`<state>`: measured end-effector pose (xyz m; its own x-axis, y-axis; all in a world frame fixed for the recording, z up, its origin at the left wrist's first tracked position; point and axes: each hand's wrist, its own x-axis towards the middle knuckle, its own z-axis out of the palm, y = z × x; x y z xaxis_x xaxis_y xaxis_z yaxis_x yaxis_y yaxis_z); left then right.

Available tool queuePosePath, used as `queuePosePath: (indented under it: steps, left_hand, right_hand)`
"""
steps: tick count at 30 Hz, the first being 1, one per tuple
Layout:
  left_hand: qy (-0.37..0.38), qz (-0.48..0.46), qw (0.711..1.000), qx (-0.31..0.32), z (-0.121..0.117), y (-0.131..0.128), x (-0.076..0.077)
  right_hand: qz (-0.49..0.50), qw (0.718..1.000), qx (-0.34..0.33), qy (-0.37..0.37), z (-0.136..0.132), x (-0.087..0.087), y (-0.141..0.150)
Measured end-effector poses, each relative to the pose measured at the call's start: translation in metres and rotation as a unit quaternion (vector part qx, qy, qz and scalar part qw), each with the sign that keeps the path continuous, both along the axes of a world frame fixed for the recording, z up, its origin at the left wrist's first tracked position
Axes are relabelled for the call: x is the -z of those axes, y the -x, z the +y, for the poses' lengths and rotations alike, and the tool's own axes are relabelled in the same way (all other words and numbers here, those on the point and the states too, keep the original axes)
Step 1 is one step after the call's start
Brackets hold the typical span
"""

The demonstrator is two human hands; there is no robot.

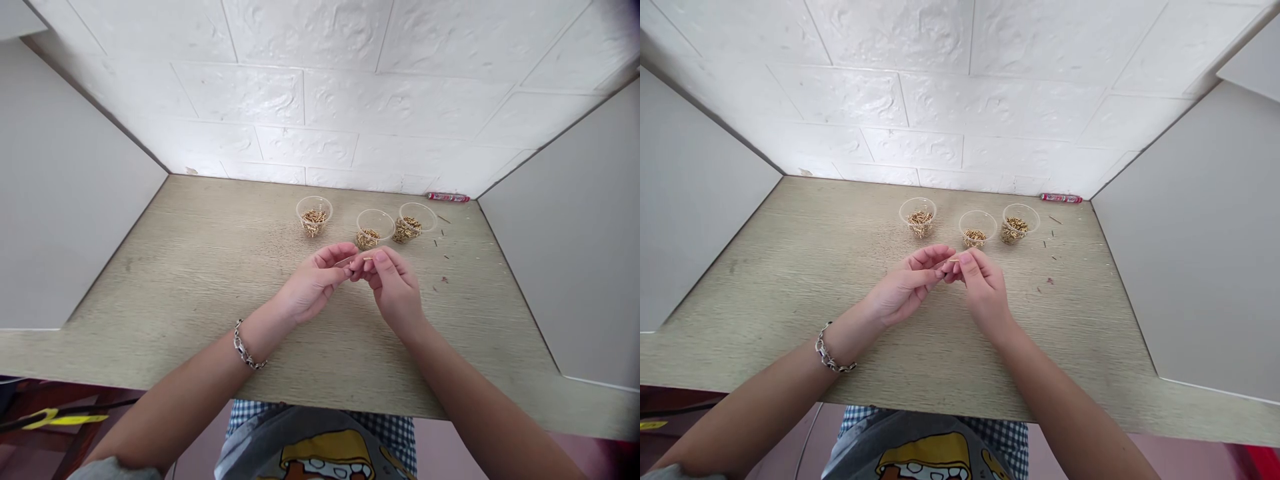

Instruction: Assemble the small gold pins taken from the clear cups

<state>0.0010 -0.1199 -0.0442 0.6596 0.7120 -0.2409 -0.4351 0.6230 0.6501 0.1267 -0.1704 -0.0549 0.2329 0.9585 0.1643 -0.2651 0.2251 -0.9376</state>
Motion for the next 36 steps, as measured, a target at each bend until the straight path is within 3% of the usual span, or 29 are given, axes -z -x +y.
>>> queuePosePath:
  steps: [7,21,27,32,34,36]
  left_hand:
    - [-0.015,0.039,0.999,-0.020,-0.001,0.000,-0.004]
    - [-0.019,0.077,0.995,-0.058,0.002,-0.001,-0.001]
    - [0.019,0.098,0.991,-0.085,0.009,0.003,-0.002]
    - [0.018,0.097,0.990,-0.097,0.013,0.007,-0.006]
    - [0.020,0.101,0.990,-0.099,0.013,0.008,-0.007]
    - [0.025,0.107,0.989,-0.102,0.013,0.007,-0.008]
  right_hand:
    - [0.058,0.998,0.017,0.014,0.002,0.003,0.003]
    - [0.082,0.995,0.038,0.035,0.004,0.006,0.003]
    - [0.039,0.985,0.166,0.005,0.011,-0.007,-0.030]
    - [0.002,0.990,0.138,0.030,0.012,-0.024,-0.062]
    - [-0.003,0.983,0.185,0.015,0.009,-0.032,-0.076]
    - [0.009,0.961,0.276,-0.014,0.007,-0.038,-0.096]
